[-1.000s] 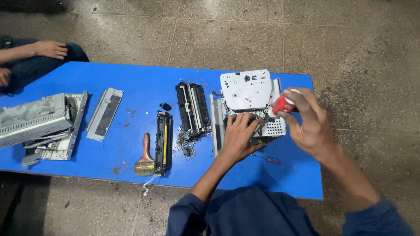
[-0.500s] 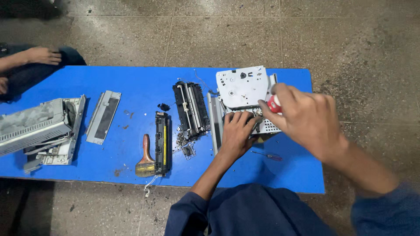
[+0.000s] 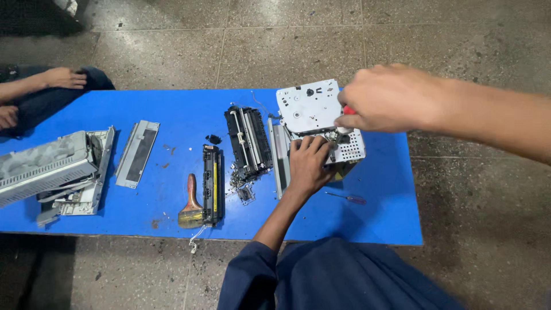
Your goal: The person uses a screwdriver to remove screws from a white plastic housing and separates it from the main unit. They then flip the main unit to expose a circuit board, remove additional screws, and detach the board. Finally, they remove screws from a black metal plate and set it aside.
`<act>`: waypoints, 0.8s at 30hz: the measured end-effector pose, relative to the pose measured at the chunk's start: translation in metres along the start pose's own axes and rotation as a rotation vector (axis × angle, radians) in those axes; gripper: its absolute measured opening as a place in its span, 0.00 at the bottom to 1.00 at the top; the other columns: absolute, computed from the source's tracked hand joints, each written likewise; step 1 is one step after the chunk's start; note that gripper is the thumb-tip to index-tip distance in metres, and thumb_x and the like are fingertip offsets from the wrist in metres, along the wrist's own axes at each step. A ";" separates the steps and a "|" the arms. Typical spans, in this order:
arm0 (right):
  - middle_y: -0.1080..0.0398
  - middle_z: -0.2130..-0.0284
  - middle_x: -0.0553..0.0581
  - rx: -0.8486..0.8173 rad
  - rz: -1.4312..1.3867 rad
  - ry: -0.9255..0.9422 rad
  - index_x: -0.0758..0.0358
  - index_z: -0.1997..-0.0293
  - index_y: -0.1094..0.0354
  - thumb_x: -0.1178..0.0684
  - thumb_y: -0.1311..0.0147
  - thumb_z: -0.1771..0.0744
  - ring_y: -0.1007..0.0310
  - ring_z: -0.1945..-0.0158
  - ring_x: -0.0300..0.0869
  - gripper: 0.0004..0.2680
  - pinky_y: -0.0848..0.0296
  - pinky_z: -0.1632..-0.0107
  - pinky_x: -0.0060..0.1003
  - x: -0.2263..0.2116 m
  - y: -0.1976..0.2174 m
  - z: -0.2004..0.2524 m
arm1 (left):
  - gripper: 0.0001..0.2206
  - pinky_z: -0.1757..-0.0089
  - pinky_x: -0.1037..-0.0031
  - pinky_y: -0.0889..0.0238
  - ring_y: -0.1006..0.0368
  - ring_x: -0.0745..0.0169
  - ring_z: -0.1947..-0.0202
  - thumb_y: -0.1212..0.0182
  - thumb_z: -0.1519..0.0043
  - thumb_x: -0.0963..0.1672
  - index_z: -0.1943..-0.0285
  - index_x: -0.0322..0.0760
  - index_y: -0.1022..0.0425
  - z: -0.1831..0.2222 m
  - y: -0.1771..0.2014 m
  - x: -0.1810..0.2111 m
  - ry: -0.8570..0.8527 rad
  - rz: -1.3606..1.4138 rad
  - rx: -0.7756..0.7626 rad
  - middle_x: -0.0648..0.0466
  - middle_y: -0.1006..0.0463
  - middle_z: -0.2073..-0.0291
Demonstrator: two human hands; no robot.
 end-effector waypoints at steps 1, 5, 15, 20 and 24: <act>0.23 0.62 0.64 -0.003 0.046 0.103 0.61 0.53 0.25 0.42 0.47 0.31 0.21 0.53 0.57 0.13 0.23 0.49 0.51 -0.002 -0.003 -0.001 | 0.26 0.51 0.55 0.43 0.32 0.51 0.51 0.22 0.57 0.48 0.50 0.41 0.23 0.001 0.000 0.001 -0.002 0.004 0.008 0.53 0.27 0.55; 0.23 0.60 0.57 0.323 0.259 0.636 0.57 0.57 0.26 0.50 0.48 0.36 0.21 0.57 0.54 0.08 0.22 0.54 0.50 -0.008 -0.006 -0.006 | 0.26 0.51 0.56 0.43 0.32 0.51 0.51 0.23 0.59 0.47 0.51 0.40 0.22 -0.006 0.001 0.003 -0.015 -0.013 0.019 0.54 0.26 0.54; 0.20 0.60 0.61 -0.137 0.055 -0.018 0.48 0.37 0.32 0.35 0.44 0.31 0.20 0.57 0.50 0.18 0.22 0.54 0.47 0.013 -0.001 -0.016 | 0.27 0.50 0.57 0.43 0.32 0.51 0.51 0.23 0.60 0.47 0.50 0.39 0.21 -0.002 0.004 0.004 0.034 -0.002 0.004 0.53 0.26 0.54; 0.22 0.65 0.54 -0.106 0.366 0.334 0.53 0.58 0.23 0.45 0.46 0.34 0.19 0.58 0.48 0.08 0.22 0.56 0.45 -0.003 -0.002 -0.019 | 0.26 0.50 0.57 0.43 0.31 0.51 0.51 0.23 0.60 0.46 0.51 0.38 0.21 -0.002 0.004 0.002 0.026 0.020 0.014 0.53 0.26 0.54; 0.28 0.71 0.60 0.129 1.480 1.307 0.71 0.69 0.25 0.45 0.49 0.32 0.26 0.65 0.50 0.16 0.27 0.66 0.44 -0.023 -0.025 -0.005 | 0.24 0.49 0.57 0.42 0.31 0.52 0.50 0.24 0.58 0.47 0.51 0.40 0.20 0.000 -0.001 -0.001 0.004 0.037 0.020 0.54 0.25 0.53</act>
Point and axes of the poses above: each hand's wrist, its own z-axis away from the middle knuckle, its own y-axis out of the back of the hand, x = y × z, the point moved 2 cm from there along -z, towards the middle knuckle
